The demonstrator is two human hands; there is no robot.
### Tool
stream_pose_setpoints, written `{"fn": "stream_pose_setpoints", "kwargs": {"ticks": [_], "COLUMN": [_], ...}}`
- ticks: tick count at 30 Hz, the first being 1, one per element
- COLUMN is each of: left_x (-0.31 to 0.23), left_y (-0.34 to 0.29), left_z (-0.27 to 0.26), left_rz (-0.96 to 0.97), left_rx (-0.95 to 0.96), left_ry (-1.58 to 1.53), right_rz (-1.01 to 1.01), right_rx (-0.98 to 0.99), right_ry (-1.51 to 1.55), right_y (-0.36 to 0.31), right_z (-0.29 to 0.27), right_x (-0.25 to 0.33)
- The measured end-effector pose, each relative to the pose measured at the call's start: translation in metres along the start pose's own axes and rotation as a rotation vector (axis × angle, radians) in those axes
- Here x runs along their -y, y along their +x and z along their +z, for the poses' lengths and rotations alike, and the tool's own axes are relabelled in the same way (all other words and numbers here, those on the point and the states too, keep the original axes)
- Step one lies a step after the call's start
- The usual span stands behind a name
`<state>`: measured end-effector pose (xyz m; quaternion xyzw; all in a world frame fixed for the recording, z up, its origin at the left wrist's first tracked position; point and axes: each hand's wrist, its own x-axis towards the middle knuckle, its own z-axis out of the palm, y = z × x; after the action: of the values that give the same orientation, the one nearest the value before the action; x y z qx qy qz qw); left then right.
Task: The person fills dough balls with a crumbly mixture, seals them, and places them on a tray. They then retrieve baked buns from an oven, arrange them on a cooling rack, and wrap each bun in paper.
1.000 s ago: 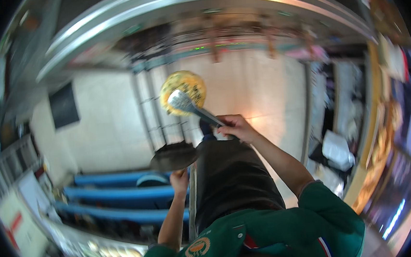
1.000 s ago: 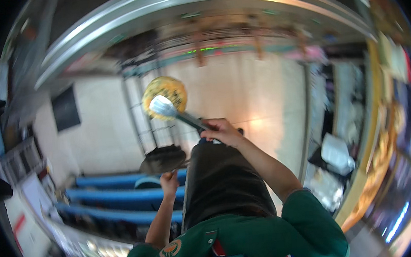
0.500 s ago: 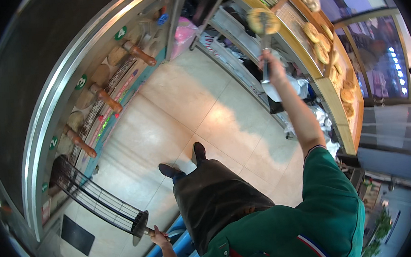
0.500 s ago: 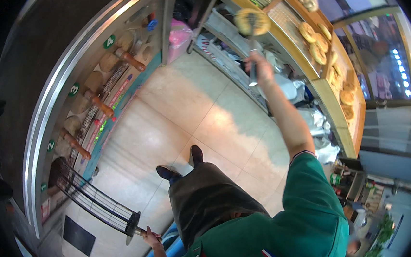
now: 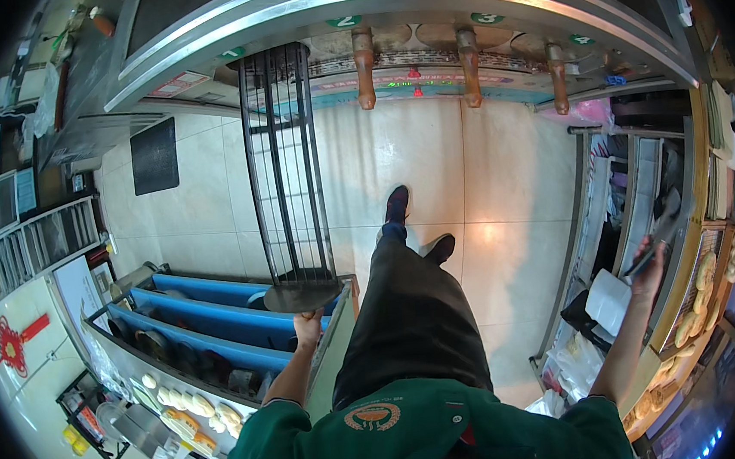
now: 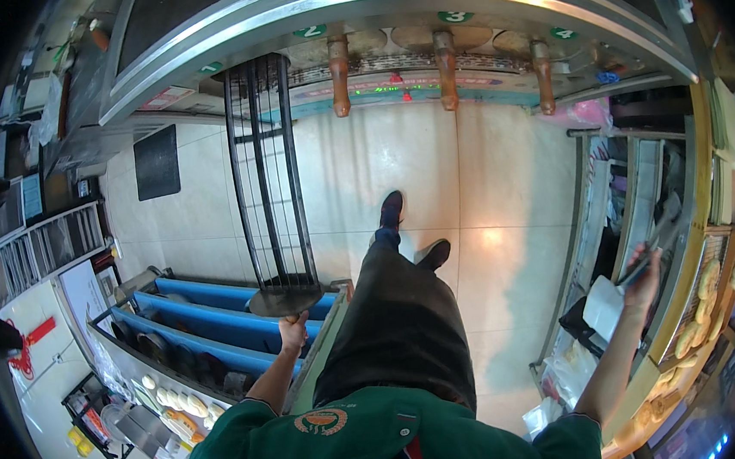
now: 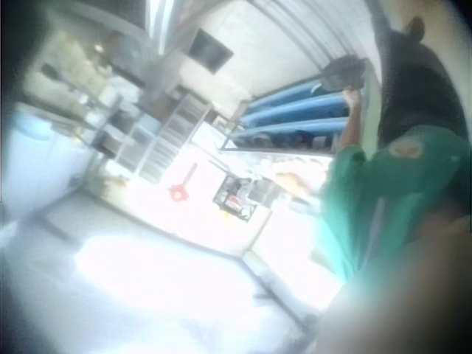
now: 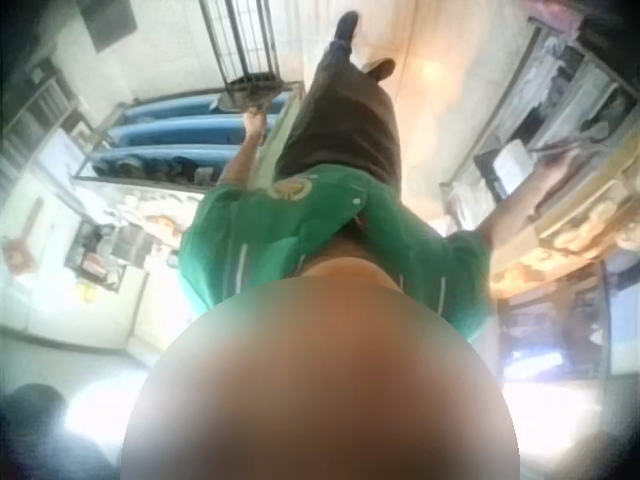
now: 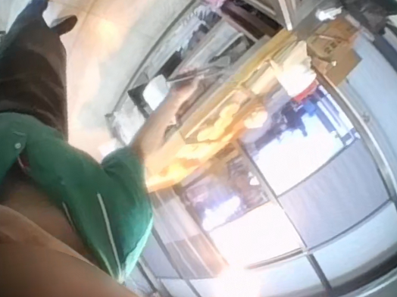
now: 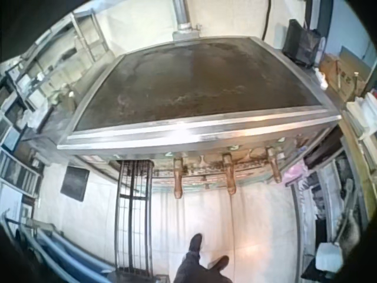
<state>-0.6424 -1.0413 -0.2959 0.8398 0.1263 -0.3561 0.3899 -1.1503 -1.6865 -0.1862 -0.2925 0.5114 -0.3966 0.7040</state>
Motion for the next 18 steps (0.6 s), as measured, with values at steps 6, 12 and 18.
{"fn": "stream_pose_setpoints", "kwargs": {"ticks": [6, 12, 18], "left_x": [-0.154, -0.316, -0.372], "left_y": [0.110, 0.230, 0.346], "left_z": [0.020, 0.065, 0.075], "left_rz": [0.121, 0.375, 0.452], "left_rx": [0.050, 0.079, 0.298], "left_ry": [0.072, 0.167, 0.014], "right_rz": [-0.100, 0.021, 0.111], "right_rx": [0.023, 0.200, 0.057], "right_ry": [-0.513, -0.601, -0.749], "right_y": [-0.029, -0.022, -0.051], "right_z": [0.165, 0.243, 0.201], "right_x": [-0.074, -0.077, -0.064]}}
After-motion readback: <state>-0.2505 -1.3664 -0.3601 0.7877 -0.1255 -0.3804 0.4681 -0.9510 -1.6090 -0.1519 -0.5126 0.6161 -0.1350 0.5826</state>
